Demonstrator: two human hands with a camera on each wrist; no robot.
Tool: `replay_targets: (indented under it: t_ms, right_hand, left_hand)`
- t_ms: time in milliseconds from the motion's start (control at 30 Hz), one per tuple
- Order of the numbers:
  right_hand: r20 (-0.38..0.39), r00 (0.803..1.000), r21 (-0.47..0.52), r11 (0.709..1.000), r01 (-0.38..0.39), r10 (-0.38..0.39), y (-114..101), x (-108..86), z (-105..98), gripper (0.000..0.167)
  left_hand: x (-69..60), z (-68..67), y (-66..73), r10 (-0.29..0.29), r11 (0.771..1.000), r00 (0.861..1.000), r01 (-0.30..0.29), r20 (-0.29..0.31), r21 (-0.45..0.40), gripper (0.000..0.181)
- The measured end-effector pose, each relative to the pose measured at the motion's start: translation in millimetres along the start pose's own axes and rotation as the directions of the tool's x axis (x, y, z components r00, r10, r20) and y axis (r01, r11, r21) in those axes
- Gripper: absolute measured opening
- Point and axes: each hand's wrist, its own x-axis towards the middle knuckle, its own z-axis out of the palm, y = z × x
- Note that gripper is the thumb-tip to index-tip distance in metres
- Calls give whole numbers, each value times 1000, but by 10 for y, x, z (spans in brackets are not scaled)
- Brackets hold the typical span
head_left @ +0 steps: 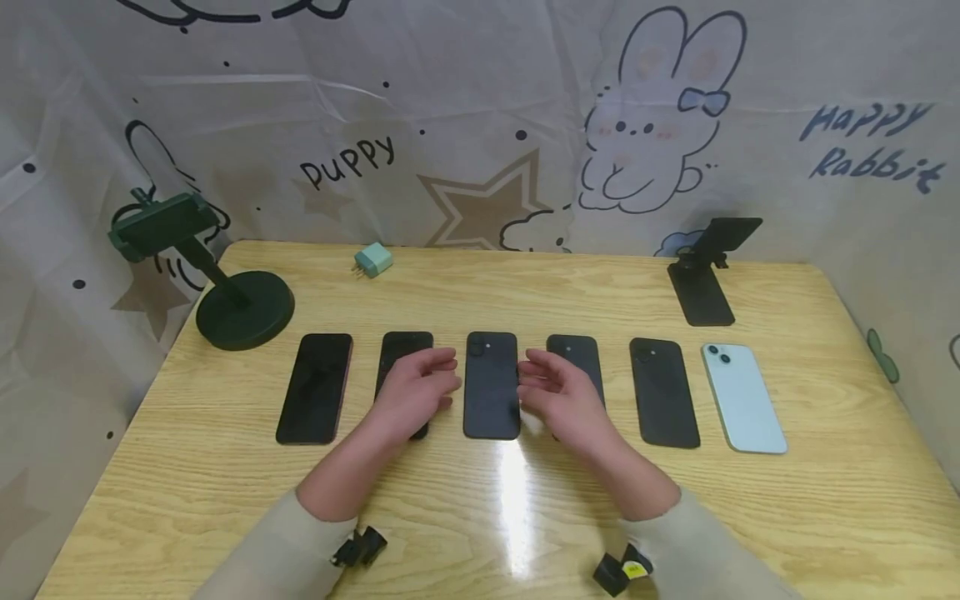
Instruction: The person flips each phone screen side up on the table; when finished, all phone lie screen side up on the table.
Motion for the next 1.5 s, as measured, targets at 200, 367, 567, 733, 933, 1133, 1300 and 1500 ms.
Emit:
replay_targets:
  t_ms: [200, 367, 567, 733, 933, 1133, 1300, 1500]
  right_hand:
    - [23, 1000, 1, 1000, -16, 16, 18, -11, -50, 62]
    - [43, 999, 17, 1000, -15, 14, 17, -16, -49, 69]
    - [25, 999, 123, 992, -38, 35, -12, 32, -42, 66]
    - [29, 998, 159, 985, -62, 58, -26, 77, -18, 61]
    - [-7, 996, 145, 986, -85, 87, -48, 97, 26, 59]
    - [-35, 994, 101, 990, -99, 103, -73, 150, 108, 60]
    - [-71, 993, 73, 994, -85, 90, -67, 156, 148, 60]
    - [-138, 989, 114, 992, -44, 59, -33, 137, 180, 58]
  left_hand:
    - [56, 111, -25, -19, 999, 1000, 20, 9, -43, 53]
    - [69, 164, -50, -41, 996, 999, 40, -14, -76, 54]
    - [93, 192, -56, -64, 987, 996, 54, -61, -150, 53]
    - [115, 197, -86, -76, 984, 990, 55, -118, -169, 48]
    - [125, 220, -101, -67, 992, 988, 51, -138, -116, 47]
    - [134, 281, -82, -66, 993, 993, 56, -97, -107, 49]
    - [141, 278, -60, -81, 983, 994, 68, -70, -172, 50]
    - [114, 224, -27, -64, 965, 997, 49, -48, -256, 50]
